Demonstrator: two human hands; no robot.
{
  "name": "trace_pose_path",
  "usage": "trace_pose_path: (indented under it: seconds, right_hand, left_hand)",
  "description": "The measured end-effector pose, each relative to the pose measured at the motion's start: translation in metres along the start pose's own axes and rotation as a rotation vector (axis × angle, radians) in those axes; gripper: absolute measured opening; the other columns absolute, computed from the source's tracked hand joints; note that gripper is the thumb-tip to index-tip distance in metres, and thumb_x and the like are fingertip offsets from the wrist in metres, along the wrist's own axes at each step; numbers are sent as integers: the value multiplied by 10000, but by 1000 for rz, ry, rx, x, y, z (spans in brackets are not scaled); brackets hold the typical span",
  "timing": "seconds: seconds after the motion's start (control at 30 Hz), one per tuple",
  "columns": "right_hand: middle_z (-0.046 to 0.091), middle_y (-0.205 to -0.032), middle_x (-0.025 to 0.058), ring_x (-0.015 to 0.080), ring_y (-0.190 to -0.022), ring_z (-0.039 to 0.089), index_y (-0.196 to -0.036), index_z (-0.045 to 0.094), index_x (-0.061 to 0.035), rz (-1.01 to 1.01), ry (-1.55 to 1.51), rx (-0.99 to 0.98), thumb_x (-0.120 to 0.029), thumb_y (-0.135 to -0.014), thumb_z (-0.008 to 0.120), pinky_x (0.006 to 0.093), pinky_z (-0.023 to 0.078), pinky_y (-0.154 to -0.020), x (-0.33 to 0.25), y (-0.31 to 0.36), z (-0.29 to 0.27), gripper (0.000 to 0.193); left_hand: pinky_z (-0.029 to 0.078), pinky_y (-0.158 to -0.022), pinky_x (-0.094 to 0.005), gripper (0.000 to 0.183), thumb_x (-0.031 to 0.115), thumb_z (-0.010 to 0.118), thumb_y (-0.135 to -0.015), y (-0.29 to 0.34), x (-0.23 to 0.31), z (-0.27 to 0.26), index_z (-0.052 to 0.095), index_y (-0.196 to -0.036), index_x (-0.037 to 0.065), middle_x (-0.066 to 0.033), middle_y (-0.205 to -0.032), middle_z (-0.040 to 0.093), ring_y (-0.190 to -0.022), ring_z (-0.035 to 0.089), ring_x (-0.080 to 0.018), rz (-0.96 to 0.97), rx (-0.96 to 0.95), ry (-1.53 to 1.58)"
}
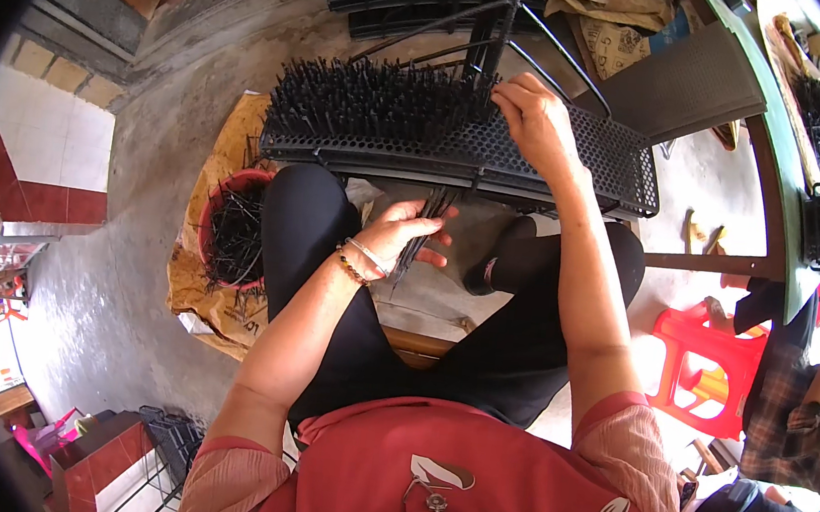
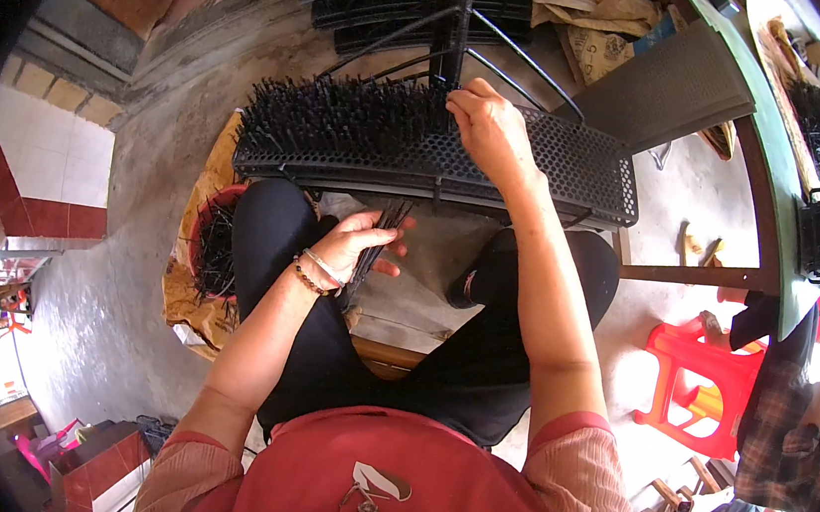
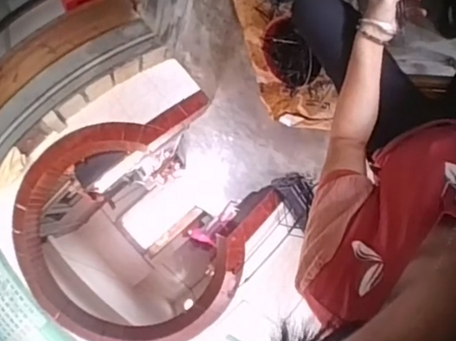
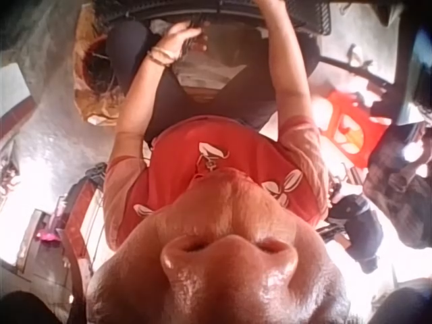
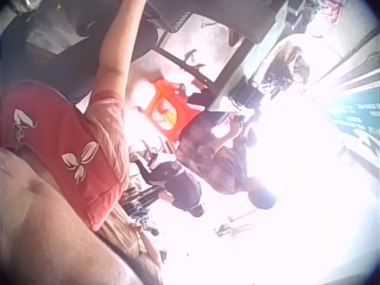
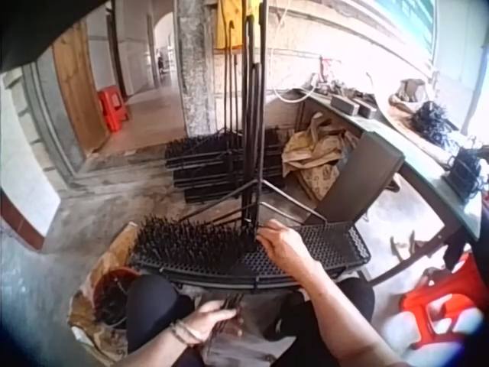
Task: The person is manually inserting plastic bristle components into a larger brush frame or base.
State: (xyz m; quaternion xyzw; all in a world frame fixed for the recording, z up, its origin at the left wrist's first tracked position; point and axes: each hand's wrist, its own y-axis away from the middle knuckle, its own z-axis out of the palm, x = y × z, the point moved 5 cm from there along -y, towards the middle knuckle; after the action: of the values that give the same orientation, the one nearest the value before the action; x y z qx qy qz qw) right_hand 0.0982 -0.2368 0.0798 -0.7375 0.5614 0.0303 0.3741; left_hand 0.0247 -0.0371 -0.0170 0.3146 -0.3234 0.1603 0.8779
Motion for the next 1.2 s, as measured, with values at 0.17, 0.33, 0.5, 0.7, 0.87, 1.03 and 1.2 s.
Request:
trace_pose_path:
  seconds: [0.17, 0.33, 0.5, 0.7, 0.87, 1.03, 1.2]
  right_hand:
    - [611, -858, 115, 317, -806, 599, -891, 655, -8, 7, 1, -39, -99, -825, 616, 361, 485, -711, 7, -2, -4, 119]
    - [619, -862, 110, 308, -800, 608, -898, 659, -13, 1, -4, -58, -87, -819, 614, 360, 491, -710, 4, -4, -4, 118]
    - [630, -857, 115, 303, -775, 619, -924, 664, -12, 82, -97, -28, -75, -814, 613, 360, 494, -698, 11, -6, 0, 137]
    - [630, -848, 128, 305, -784, 612, -956, 666, -16, -80, -141, -182, -80, -816, 622, 356, 487, -700, 22, -15, -3, 161]
    - [636, -840, 119, 274, -790, 623, -968, 678, -24, -52, -297, -392, -89, -815, 637, 340, 489, -705, 28, -20, -7, 172]
    - [654, -817, 91, 214, -741, 638, -942, 677, -10, 59, -402, -324, -92, -808, 660, 316, 499, -671, 38, -18, -8, 157]
    - [659, -827, 120, 272, -776, 644, -883, 683, -18, 17, -309, -266, -127, -788, 668, 349, 513, -696, 38, -22, -6, 145]
  left_hand:
    - [560, -686, -323, 346, 134, 528, -904, 1, 3, 1, 513, -1218, -10, -44, -1004, 578, -912, 575, -143, 12, 5, -15]
    - [564, -725, -353, 325, 137, 524, -912, 1, 0, -1, 518, -1197, -19, -61, -1014, 567, -916, 580, -151, -7, -33, -28]
    - [560, -710, -347, 341, 159, 536, -912, 4, 22, 13, 509, -1207, -8, -37, -967, 575, -917, 584, -145, -56, -100, -42]
    - [551, -613, -305, 372, 187, 551, -894, -21, 56, 36, 497, -1221, 17, -4, -933, 560, -901, 584, -136, -73, -180, -141]
    - [563, -645, -336, 344, 193, 519, -923, -40, 48, 30, 492, -1230, 37, -17, -938, 572, -853, 612, -139, -123, -213, -93]
    - [540, -536, -249, 373, 178, 543, -911, -42, 35, 40, 471, -1235, 7, -27, -892, 581, -710, 613, -116, -202, -242, 31]
    - [513, -521, -223, 354, 198, 537, -916, -45, 33, 39, 502, -1216, 12, -9, -844, 592, -697, 603, -98, -188, -153, 49]
